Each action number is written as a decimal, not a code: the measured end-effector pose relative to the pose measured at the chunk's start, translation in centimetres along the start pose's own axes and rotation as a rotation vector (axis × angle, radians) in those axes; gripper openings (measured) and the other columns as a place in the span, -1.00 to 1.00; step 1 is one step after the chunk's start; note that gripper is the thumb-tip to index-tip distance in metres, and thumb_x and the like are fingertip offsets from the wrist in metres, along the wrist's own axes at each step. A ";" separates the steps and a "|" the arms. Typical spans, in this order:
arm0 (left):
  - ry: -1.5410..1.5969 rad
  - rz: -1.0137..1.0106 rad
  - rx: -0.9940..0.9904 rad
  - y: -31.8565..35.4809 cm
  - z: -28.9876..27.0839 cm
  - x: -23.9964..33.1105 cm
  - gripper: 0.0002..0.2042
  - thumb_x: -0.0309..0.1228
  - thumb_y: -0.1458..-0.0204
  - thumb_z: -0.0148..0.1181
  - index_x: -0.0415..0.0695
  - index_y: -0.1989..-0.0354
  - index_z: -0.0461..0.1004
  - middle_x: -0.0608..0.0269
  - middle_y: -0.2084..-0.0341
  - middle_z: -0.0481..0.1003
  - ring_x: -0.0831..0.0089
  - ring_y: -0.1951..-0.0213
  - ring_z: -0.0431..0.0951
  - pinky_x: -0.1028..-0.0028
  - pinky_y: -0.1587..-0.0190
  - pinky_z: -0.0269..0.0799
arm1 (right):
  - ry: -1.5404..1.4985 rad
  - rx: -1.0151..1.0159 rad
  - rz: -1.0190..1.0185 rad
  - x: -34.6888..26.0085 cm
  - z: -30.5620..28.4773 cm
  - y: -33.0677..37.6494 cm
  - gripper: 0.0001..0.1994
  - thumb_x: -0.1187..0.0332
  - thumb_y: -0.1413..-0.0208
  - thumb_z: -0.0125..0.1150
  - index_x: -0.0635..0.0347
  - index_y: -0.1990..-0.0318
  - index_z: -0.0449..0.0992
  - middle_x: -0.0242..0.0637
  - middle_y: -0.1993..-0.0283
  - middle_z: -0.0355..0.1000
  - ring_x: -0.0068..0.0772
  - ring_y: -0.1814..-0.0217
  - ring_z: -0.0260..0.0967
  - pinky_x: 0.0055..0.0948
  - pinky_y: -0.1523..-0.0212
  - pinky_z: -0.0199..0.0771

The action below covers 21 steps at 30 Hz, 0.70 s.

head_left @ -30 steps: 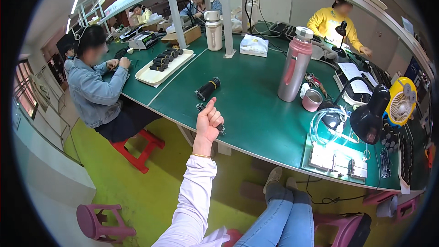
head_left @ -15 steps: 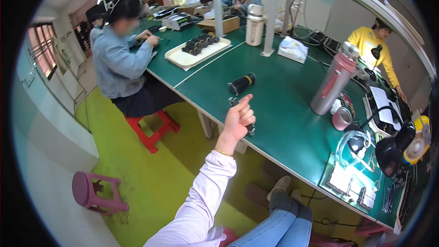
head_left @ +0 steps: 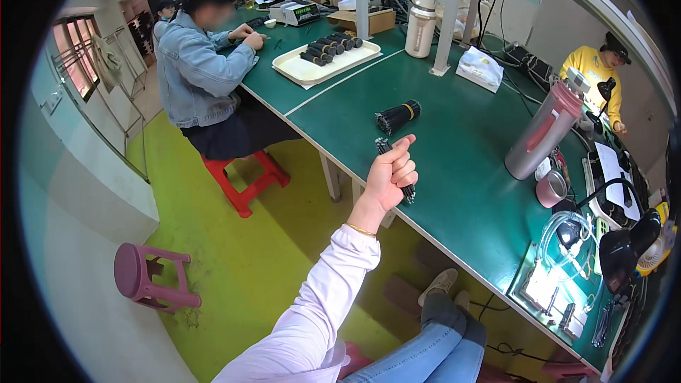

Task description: Manually assembling small electronic components at a factory workstation.

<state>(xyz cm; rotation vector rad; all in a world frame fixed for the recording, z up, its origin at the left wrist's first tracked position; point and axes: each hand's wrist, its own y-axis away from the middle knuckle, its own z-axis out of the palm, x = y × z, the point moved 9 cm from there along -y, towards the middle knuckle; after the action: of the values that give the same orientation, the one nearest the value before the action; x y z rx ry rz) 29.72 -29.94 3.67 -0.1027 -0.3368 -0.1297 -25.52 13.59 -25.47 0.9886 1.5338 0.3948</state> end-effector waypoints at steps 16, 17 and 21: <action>-0.019 0.003 0.000 0.2 -0.1 0.1 -0.85 -0.39 -0.06 -0.10 -0.14 0.26 0.35 0.53 0.85 -0.14 0.70 0.81 -0.17 0.66 0.73 -0.20 | -0.046 0.013 0.018 1.0 -0.3 0.8 -0.79 0.16 0.02 -0.04 0.07 0.53 0.30 -0.26 0.52 0.19 -0.31 0.54 0.09 -0.41 0.54 0.10; -0.012 0.003 -0.004 0.2 -0.2 0.1 -0.85 -0.39 -0.06 -0.09 -0.14 0.26 0.35 0.53 0.85 -0.14 0.70 0.81 -0.17 0.66 0.73 -0.19 | -0.050 0.012 0.019 1.0 -0.2 0.7 -0.79 0.16 0.02 -0.04 0.06 0.53 0.29 -0.26 0.52 0.19 -0.31 0.54 0.09 -0.41 0.54 0.10; -0.019 0.021 0.015 0.2 -0.1 0.2 -0.86 -0.39 -0.05 -0.07 -0.16 0.27 0.34 0.54 0.86 -0.14 0.71 0.81 -0.16 0.66 0.73 -0.21 | -0.067 0.022 0.023 1.5 -0.5 1.2 -0.79 0.16 0.02 -0.04 0.06 0.53 0.29 -0.26 0.52 0.19 -0.32 0.54 0.09 -0.41 0.55 0.10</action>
<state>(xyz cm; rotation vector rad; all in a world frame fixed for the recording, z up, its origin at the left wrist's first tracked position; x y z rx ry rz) 29.99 -29.78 3.61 -0.0932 -0.3559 -0.1052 -25.49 15.57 -25.44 1.0279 1.4706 0.3584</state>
